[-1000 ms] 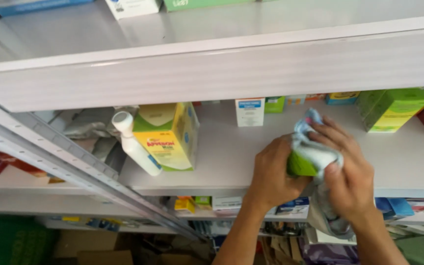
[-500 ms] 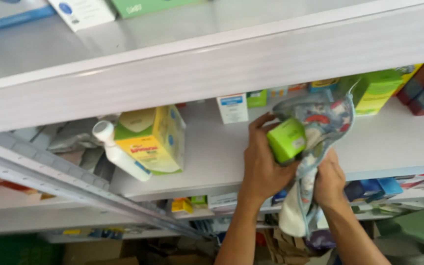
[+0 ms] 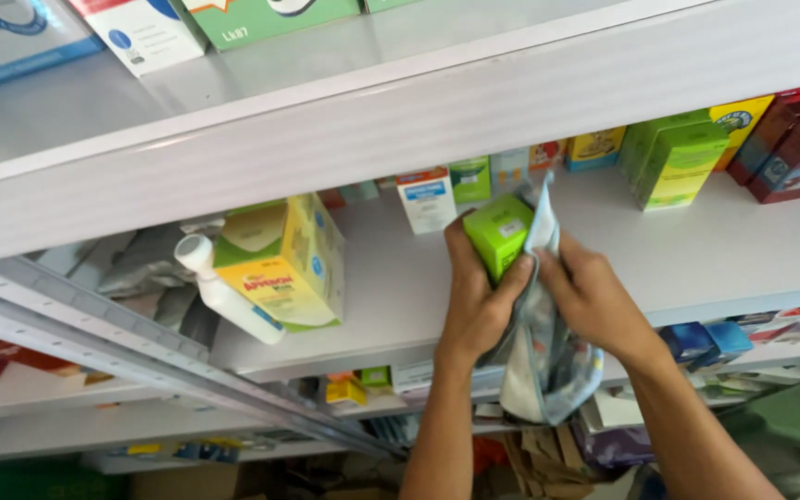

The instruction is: Wiping down pharmacy shelves and medicine boxes using a cleaning cloth.

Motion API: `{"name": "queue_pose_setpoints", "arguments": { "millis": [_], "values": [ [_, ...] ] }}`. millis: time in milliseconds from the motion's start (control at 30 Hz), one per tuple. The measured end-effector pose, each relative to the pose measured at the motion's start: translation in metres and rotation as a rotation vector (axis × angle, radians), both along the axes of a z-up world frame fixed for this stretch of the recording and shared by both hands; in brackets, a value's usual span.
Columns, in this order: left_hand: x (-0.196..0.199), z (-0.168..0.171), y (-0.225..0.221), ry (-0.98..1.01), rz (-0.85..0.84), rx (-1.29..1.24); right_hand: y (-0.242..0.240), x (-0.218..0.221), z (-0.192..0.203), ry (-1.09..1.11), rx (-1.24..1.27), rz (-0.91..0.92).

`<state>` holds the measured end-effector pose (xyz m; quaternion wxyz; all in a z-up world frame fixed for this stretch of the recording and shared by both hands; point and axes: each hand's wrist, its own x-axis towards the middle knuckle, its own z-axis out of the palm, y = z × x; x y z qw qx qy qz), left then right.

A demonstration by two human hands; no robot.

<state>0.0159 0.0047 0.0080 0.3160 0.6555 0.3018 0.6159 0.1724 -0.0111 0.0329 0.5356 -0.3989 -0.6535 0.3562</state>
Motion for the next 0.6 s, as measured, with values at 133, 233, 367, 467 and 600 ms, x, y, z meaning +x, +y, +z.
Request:
{"name": "queue_pose_setpoints", "arguments": {
  "millis": [133,233,367,467,600],
  "values": [
    [-0.002,-0.001,0.002,-0.093,-0.121,-0.032,-0.006,0.004,-0.005,-0.514,-0.186,-0.157],
    [-0.003,-0.003,-0.001,-0.118,-0.206,-0.093,-0.009,0.009,0.012,-0.496,0.019,-0.128],
    [-0.004,0.005,0.003,-0.089,-0.238,-0.144,0.000,0.013,0.022,-0.340,0.026,-0.126],
    [-0.005,0.005,0.003,-0.115,-0.283,-0.173,0.013,0.023,-0.015,-0.656,-0.304,-0.121],
    [-0.006,0.004,0.002,-0.117,-0.297,-0.201,0.015,0.029,-0.007,-0.747,-0.156,-0.136]
  ]
}}
